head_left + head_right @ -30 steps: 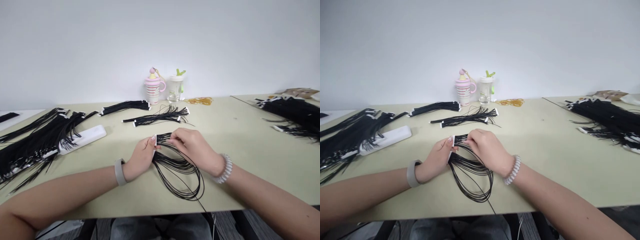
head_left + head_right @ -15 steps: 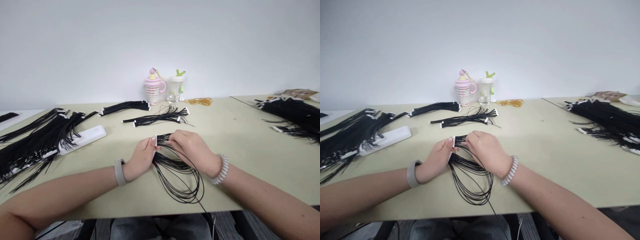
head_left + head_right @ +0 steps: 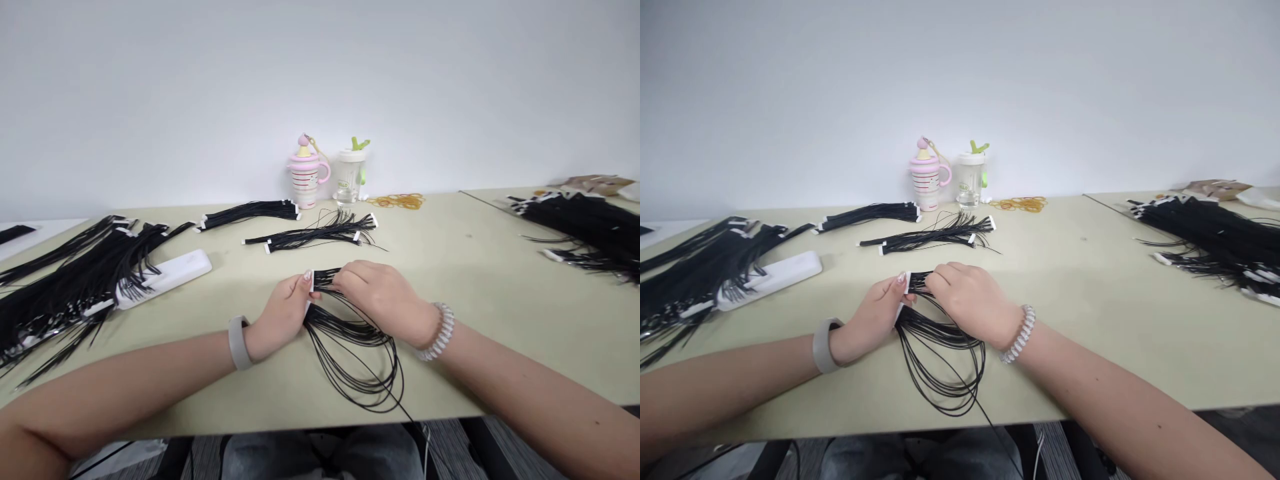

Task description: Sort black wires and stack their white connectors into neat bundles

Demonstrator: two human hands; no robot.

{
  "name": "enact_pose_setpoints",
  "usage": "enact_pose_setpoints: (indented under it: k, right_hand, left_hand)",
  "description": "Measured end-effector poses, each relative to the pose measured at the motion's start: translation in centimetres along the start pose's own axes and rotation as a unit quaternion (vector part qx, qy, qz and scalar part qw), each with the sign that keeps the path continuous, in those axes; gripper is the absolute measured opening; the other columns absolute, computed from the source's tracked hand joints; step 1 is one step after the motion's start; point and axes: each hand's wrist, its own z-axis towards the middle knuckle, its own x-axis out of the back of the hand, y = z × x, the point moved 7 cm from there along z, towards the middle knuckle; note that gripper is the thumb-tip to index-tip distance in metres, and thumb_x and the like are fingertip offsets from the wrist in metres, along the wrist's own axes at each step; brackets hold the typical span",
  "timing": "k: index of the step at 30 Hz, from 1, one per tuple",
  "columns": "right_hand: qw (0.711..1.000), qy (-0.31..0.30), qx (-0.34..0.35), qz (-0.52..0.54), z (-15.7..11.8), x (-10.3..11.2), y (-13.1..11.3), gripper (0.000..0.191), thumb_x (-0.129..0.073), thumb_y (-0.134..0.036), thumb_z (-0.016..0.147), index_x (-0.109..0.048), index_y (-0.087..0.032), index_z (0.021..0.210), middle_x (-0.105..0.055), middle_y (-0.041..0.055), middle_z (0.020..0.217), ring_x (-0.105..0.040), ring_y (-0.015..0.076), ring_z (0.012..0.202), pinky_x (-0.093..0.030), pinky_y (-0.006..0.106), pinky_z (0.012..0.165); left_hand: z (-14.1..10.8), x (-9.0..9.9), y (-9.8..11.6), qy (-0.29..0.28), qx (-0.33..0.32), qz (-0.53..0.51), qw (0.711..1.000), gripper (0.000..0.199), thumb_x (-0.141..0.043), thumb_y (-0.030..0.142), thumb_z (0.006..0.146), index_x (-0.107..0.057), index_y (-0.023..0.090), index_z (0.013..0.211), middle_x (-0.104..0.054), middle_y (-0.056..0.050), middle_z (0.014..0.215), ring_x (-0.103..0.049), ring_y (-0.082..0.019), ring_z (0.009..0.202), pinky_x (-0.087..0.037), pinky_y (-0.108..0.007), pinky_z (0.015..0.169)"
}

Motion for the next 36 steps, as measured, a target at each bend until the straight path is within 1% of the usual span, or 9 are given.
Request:
enact_pose_setpoints:
  k: [6, 10, 14, 20, 28, 31, 33, 35, 36]
  right_hand:
    - [0.999, -0.003, 0.02, 0.045, -0.1, 0.0, -0.5, 0.027, -0.031, -0.015, 0.09, -0.057, -0.012, 0.083, -0.056, 0.006, 0.078, -0.046, 0.0136, 0.072, -0.036, 0.026, 0.065]
    - [0.999, -0.002, 0.022, 0.03, -0.2, -0.1, -0.3, 0.027, -0.031, -0.016, 0.09, -0.056, -0.013, 0.08, -0.055, 0.005, 0.075, -0.044, 0.0134, 0.07, -0.034, 0.026, 0.064]
    - [0.999, -0.001, 0.024, 0.028, -0.1, -0.2, -0.4, 0.026, -0.032, -0.016, 0.09, -0.055, -0.013, 0.078, -0.055, 0.0044, 0.075, -0.044, 0.0131, 0.069, -0.034, 0.025, 0.064]
    - [0.999, 0.021, 0.03, 0.023, 0.0, 0.1, -0.7, 0.025, -0.034, -0.017, 0.089, -0.054, -0.013, 0.075, -0.054, 0.0032, 0.071, -0.041, 0.0125, 0.064, -0.032, 0.025, 0.061]
    - [0.999, 0.016, 0.031, 0.031, 0.1, -0.4, -0.8, 0.028, -0.031, -0.018, 0.09, -0.055, -0.012, 0.077, -0.055, 0.0046, 0.073, -0.044, 0.0131, 0.067, -0.034, 0.025, 0.064]
    - [0.999, -0.01, 0.008, 0.033, 0.4, -0.6, -0.1, 0.025, -0.033, -0.02, 0.09, -0.054, -0.014, 0.077, -0.054, 0.0035, 0.072, -0.043, 0.0123, 0.065, -0.033, 0.025, 0.06]
    - [0.998, -0.012, -0.024, 0.06, 0.5, 0.0, 0.9, 0.02, -0.042, -0.029, 0.087, -0.052, -0.014, 0.079, -0.053, 0.0038, 0.074, -0.044, 0.0122, 0.067, -0.034, 0.024, 0.06]
    - [0.992, 0.013, -0.071, 0.1, 0.3, 1.3, 2.3, 0.028, -0.053, -0.042, 0.079, -0.049, -0.014, 0.079, -0.053, 0.0043, 0.077, -0.044, 0.0124, 0.069, -0.035, 0.024, 0.06]
    - [0.988, 0.023, -0.097, 0.12, 0.0, 2.0, 2.9, 0.033, -0.056, -0.046, 0.075, -0.048, -0.015, 0.077, -0.052, 0.0034, 0.075, -0.044, 0.0118, 0.067, -0.035, 0.023, 0.058]
  left_hand:
    - [0.0, -0.2, -0.2, -0.02, -0.002, -0.028, 0.999, 0.043, -0.033, 0.051, 0.083, -0.046, 0.016, 0.06, -0.039, 0.003, 0.054, -0.034, -0.01, 0.05, -0.03, -0.024, 0.05]
    - [-0.1, -0.2, -0.5, -0.025, 0.008, -0.036, 0.999, 0.041, -0.034, 0.048, 0.084, -0.046, 0.016, 0.061, -0.037, 0.004, 0.052, -0.033, -0.009, 0.049, -0.029, -0.023, 0.048]
    - [-0.1, 0.0, -0.5, -0.011, 0.015, -0.03, 0.999, 0.041, -0.035, 0.047, 0.084, -0.046, 0.016, 0.06, -0.04, 0.003, 0.052, -0.034, -0.01, 0.049, -0.03, -0.023, 0.048]
    - [-0.1, -0.2, 0.1, -0.028, -0.02, -0.021, 0.999, 0.043, -0.033, 0.05, 0.084, -0.046, 0.016, 0.06, -0.04, 0.003, 0.054, -0.035, -0.01, 0.051, -0.03, -0.023, 0.049]
    - [-0.2, -0.6, -0.2, -0.057, -0.013, -0.037, 0.998, 0.043, -0.033, 0.051, 0.083, -0.045, 0.016, 0.062, -0.038, 0.004, 0.052, -0.033, -0.009, 0.048, -0.029, -0.023, 0.047]
    - [-0.1, -0.3, -0.4, -0.03, 0.007, -0.031, 0.999, 0.044, -0.035, 0.053, 0.082, -0.047, 0.016, 0.062, -0.04, 0.003, 0.052, -0.035, -0.01, 0.049, -0.031, -0.024, 0.047]
    - [0.1, 0.1, -0.6, 0.007, 0.027, -0.039, 0.999, 0.043, -0.039, 0.053, 0.08, -0.048, 0.016, 0.061, -0.041, 0.003, 0.053, -0.037, -0.01, 0.05, -0.032, -0.024, 0.048]
    - [0.3, 0.3, -1.1, 0.04, 0.062, -0.075, 0.994, 0.042, -0.041, 0.054, 0.078, -0.048, 0.016, 0.063, -0.043, 0.003, 0.055, -0.037, -0.009, 0.048, -0.033, -0.023, 0.045]
    - [0.4, 0.3, -1.5, 0.05, 0.081, -0.102, 0.99, 0.041, -0.041, 0.055, 0.078, -0.047, 0.016, 0.065, -0.044, 0.003, 0.056, -0.037, -0.009, 0.047, -0.033, -0.023, 0.044]
